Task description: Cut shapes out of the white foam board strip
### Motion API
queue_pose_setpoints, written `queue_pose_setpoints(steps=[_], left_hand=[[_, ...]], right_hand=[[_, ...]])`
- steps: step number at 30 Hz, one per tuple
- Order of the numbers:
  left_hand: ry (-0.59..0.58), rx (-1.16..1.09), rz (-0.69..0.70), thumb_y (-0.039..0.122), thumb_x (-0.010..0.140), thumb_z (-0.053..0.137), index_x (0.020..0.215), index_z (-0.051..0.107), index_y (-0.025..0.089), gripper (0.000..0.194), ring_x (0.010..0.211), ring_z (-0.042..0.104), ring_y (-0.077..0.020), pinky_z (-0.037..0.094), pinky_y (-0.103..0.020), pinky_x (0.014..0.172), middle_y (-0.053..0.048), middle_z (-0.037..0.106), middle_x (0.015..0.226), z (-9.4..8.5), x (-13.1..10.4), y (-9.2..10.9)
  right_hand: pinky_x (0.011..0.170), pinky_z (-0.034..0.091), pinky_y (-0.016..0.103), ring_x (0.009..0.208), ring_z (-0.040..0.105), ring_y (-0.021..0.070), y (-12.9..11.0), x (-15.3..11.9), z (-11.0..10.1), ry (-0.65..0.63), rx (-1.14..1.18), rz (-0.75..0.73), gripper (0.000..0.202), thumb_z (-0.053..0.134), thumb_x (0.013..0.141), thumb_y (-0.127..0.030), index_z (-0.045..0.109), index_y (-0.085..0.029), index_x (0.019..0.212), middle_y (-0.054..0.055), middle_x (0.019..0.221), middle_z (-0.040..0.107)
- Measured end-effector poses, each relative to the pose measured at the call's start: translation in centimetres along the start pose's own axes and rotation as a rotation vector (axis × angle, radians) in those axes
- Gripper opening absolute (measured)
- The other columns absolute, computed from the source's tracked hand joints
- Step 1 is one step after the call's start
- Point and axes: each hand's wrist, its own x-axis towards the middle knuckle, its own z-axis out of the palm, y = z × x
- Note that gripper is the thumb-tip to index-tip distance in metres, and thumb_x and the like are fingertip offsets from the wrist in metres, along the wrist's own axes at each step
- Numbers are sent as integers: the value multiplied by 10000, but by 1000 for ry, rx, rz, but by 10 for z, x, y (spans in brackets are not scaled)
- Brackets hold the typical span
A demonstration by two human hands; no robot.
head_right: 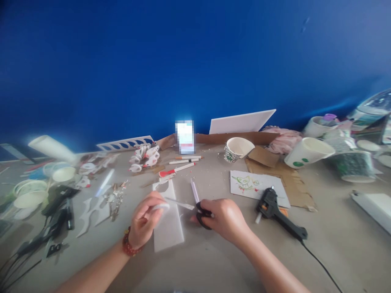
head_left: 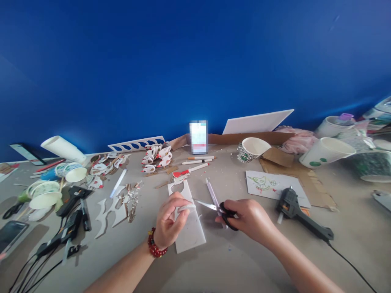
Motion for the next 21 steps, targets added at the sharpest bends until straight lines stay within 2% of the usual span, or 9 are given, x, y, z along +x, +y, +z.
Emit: queue_pose_setpoints(steps=[2,4,7,9,12,16,21], left_hand=[[18,6,-89,229,932,536,968,634,176,116,798,554,-179,472,-310,715,-61,597,860,1,-1,1],[38,-38,-238,281,934,553,962,618,171,130,766,548,-161,475,-278,676,-54,589,856,3,-2,2],[42,-158,-432,349,922,585,973,590,174,183,675,522,-121,469,-228,601,-25,569,811,7,-2,2],[35,-242,-518,384,897,618,971,571,179,223,652,514,-110,476,-210,573,-7,553,793,10,-1,3],[8,-362,-634,401,858,664,952,535,191,264,659,550,-113,515,-220,574,7,557,803,13,1,4],[-21,-478,-698,372,855,679,920,505,190,260,727,636,-142,562,-280,673,6,596,832,18,2,8],[-68,-518,-714,358,862,680,886,492,186,256,678,655,-144,542,-279,662,3,643,788,23,0,11]], right_hand=[[476,300,212,473,519,131,2,1,1,54,2,37,245,611,828,-398,571,-231,652,-27,552,630],[460,293,214,442,475,124,2,1,3,86,10,62,300,618,824,-467,542,-230,658,-35,527,589],[444,297,210,431,435,111,-1,2,6,72,85,80,333,628,810,-510,516,-227,677,-46,515,542],[444,310,204,452,439,106,-4,3,9,47,197,95,353,634,805,-524,512,-218,677,-47,530,533],[501,386,205,540,522,112,-8,2,19,-27,468,90,363,657,793,-537,560,-191,740,-15,652,621],[588,457,231,672,610,148,-11,-1,33,-106,758,88,402,734,745,-517,620,-160,893,41,836,712],[589,460,232,666,634,159,-14,-2,40,-85,946,163,382,768,720,-493,595,-165,813,15,731,699]])
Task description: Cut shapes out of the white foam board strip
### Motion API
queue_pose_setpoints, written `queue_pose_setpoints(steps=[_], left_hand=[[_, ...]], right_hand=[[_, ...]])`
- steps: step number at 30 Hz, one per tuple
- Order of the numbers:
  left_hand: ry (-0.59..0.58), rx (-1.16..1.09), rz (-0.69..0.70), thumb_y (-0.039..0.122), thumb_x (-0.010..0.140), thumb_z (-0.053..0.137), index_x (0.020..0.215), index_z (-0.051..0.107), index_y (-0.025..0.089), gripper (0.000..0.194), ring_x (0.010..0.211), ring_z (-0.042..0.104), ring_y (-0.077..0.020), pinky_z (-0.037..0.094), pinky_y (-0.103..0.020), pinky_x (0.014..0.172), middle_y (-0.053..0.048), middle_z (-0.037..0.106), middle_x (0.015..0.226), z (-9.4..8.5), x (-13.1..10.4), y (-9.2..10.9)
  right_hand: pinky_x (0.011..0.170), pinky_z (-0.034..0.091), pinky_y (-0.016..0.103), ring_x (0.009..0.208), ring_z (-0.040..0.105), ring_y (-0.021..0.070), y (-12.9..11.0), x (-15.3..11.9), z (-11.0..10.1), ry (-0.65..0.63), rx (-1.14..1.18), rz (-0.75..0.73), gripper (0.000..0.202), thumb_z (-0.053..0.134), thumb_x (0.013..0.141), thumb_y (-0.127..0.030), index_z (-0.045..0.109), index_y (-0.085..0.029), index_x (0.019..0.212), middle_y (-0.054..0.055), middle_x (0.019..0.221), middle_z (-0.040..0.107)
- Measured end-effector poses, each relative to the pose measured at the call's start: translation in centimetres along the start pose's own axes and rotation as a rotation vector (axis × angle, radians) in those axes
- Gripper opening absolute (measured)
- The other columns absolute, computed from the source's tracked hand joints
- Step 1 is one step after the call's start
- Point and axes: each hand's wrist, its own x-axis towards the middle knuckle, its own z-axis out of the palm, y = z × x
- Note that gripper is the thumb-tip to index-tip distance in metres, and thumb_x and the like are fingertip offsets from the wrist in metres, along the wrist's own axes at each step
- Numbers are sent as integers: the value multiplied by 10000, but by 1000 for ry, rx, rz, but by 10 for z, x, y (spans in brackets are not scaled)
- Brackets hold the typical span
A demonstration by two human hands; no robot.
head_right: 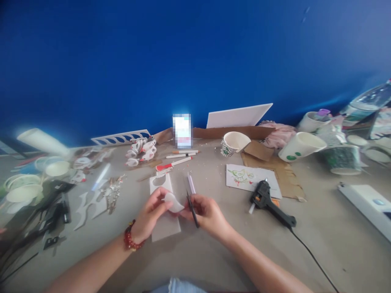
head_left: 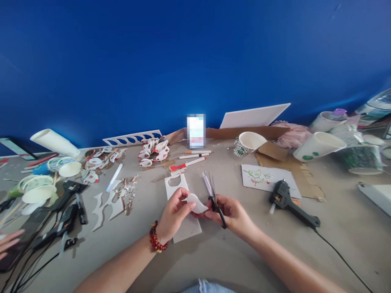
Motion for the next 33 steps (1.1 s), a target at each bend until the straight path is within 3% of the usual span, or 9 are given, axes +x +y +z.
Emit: queue_pose_setpoints(steps=[6,11,15,24,27,30,33], left_hand=[[-50,31,-8,404,902,622,901,545,167,249,710,636,-153,505,-269,691,-32,668,802,-2,0,-4],[2,6,56,434,980,476,1107,610,183,311,809,580,-140,464,-236,744,-41,624,937,-11,2,-8],[-102,144,110,388,930,592,1179,616,193,317,921,569,-170,445,-240,803,-63,630,1036,-13,1,-8],[-186,82,9,362,834,721,905,533,173,276,697,485,-99,389,-193,629,6,536,799,-3,1,-5],[-237,88,-48,371,811,742,948,544,172,313,711,511,-112,411,-208,634,-3,548,803,0,1,-7],[-196,153,-23,367,828,721,1056,592,171,327,780,557,-139,453,-241,705,-29,593,857,0,0,-8],[-60,241,54,341,849,696,1002,616,175,239,821,572,-147,465,-256,769,-34,615,893,-2,-2,-7]], right_hand=[[438,339,179,484,484,80,0,1,-6,49,66,20,317,761,741,-419,591,-155,788,-1,621,677],[374,267,169,397,365,51,2,2,-9,54,104,50,282,727,760,-406,600,-154,776,4,572,673],[370,255,167,392,365,51,0,2,-8,57,143,62,258,728,754,-379,599,-156,766,1,554,661],[402,271,179,423,378,55,3,1,-5,91,140,21,293,760,742,-400,598,-158,772,-12,571,646],[409,274,181,428,364,50,2,1,-2,110,124,16,323,781,718,-421,605,-153,756,-39,554,586],[412,275,190,428,364,58,-1,2,-3,115,87,14,368,742,746,-494,600,-156,777,-37,565,579],[469,333,204,498,456,95,-2,1,-7,88,-31,-20,392,665,805,-541,565,-167,741,-3,602,615]])
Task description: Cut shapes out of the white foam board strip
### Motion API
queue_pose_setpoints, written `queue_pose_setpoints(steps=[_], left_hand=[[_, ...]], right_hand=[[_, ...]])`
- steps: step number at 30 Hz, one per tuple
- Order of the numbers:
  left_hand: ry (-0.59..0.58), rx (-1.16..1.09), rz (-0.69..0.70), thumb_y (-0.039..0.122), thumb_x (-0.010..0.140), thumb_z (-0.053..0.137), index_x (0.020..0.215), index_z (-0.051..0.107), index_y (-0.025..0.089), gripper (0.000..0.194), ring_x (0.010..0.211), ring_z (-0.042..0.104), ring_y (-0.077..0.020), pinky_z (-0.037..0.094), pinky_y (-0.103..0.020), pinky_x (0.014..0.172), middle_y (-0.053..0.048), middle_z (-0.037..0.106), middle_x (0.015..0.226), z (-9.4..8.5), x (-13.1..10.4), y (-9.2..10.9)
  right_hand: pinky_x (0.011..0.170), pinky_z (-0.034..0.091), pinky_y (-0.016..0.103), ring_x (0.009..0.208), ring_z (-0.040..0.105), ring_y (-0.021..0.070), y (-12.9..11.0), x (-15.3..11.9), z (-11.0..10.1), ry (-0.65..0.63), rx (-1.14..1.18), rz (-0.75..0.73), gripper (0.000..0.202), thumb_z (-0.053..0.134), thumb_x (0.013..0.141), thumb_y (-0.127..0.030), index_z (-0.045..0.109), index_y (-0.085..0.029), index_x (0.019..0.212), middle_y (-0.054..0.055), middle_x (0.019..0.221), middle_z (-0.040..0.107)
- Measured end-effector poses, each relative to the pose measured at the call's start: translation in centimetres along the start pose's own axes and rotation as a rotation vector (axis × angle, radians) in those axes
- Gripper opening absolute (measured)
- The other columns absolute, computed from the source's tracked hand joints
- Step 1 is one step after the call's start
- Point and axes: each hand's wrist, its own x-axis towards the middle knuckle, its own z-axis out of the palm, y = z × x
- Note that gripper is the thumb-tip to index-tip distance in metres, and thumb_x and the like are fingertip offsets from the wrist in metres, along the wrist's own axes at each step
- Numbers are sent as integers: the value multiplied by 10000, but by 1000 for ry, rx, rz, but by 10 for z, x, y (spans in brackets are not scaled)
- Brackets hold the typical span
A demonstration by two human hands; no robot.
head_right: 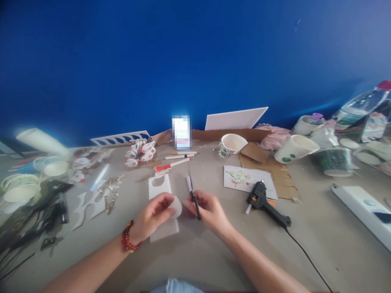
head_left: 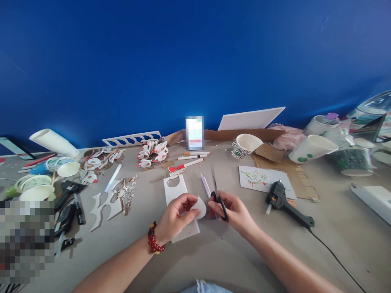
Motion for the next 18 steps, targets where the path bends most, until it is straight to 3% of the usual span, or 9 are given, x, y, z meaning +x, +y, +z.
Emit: queue_pose_setpoints(steps=[2,8,18], left_hand=[[82,49,51,329,863,677,958,603,181,191,783,560,-136,466,-245,744,-19,600,859,-3,-1,2],[249,125,226,307,904,619,981,588,199,137,767,538,-129,469,-233,718,-5,551,839,-12,-3,6],[255,99,344,268,923,602,1027,605,210,119,798,531,-135,464,-247,750,-24,584,911,-22,1,2]], right_hand=[[508,347,210,544,484,114,-1,-1,-3,-26,-157,-47,397,653,815,-531,531,-177,682,-4,585,594],[484,253,207,507,370,98,-11,-4,-10,8,-764,-160,363,687,778,-463,498,-195,622,-43,558,494],[509,260,221,498,467,114,-16,-7,-17,59,-1023,-228,344,667,801,-471,548,-210,611,-37,542,562]])
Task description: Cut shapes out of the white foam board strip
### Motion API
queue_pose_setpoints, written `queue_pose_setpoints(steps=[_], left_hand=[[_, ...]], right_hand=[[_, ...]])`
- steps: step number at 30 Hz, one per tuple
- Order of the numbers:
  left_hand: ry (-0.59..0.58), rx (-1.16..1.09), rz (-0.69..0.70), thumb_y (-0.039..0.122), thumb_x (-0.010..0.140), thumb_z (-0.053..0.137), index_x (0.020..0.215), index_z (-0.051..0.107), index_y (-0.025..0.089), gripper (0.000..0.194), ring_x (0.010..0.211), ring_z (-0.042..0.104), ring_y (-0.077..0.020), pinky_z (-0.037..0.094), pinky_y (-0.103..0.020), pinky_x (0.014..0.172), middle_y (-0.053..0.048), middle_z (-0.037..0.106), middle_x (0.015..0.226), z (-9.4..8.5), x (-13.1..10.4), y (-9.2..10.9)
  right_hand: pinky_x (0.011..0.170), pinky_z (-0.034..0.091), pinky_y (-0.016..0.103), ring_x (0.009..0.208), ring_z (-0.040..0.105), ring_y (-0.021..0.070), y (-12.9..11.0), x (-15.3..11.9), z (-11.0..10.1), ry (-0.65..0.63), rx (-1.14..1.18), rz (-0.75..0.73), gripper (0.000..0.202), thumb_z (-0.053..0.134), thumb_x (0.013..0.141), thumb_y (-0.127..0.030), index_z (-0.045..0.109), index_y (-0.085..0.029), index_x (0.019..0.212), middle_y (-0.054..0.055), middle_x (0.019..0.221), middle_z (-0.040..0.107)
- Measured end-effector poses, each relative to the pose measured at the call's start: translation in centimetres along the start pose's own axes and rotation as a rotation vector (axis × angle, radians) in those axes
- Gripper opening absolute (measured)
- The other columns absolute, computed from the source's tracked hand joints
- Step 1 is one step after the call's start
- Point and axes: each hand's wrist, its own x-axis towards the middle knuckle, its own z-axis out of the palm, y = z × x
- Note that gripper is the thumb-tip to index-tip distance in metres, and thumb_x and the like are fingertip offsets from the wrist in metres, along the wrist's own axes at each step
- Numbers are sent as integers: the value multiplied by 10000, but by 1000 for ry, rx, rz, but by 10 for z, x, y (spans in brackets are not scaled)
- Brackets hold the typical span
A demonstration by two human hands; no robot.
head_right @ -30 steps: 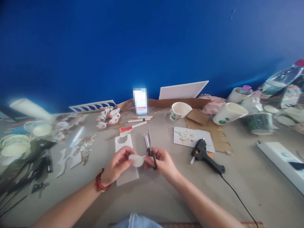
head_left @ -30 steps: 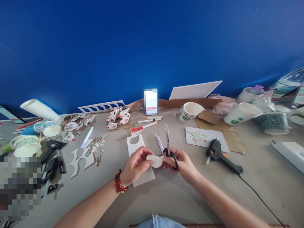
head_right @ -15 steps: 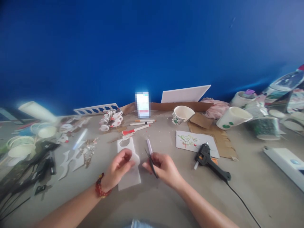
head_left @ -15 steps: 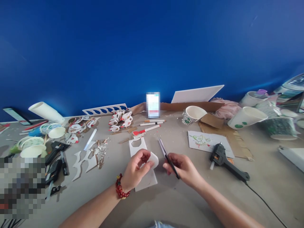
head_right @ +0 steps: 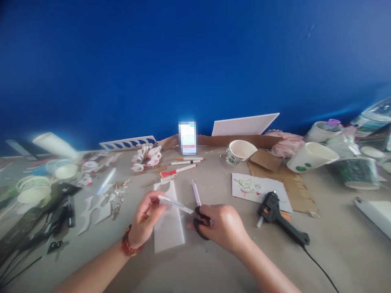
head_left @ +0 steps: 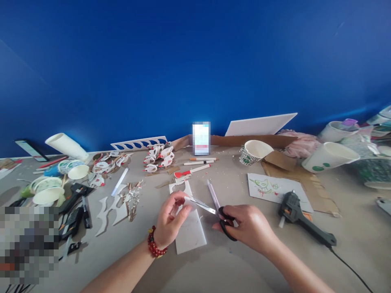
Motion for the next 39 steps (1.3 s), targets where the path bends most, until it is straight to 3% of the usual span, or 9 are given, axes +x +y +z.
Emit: queue_pose_setpoints(steps=[32,36,39], left_hand=[[46,34,-111,330,894,632,1015,609,198,181,795,551,-152,483,-264,742,-26,579,873,2,-5,-1],[55,29,-123,329,895,637,1002,608,201,170,788,548,-146,474,-253,730,-17,576,857,2,-5,-2],[43,-2,-119,328,903,632,998,602,199,163,775,542,-138,468,-250,730,-12,574,847,3,-3,-2]], right_hand=[[517,199,270,541,616,174,8,0,6,86,-287,-74,391,578,871,-562,678,-224,700,28,593,681],[508,196,266,512,581,166,10,1,7,119,-276,-55,387,572,878,-518,660,-213,656,34,565,656],[485,216,244,465,514,137,7,3,4,92,-143,20,387,596,855,-530,626,-216,631,6,532,618]])
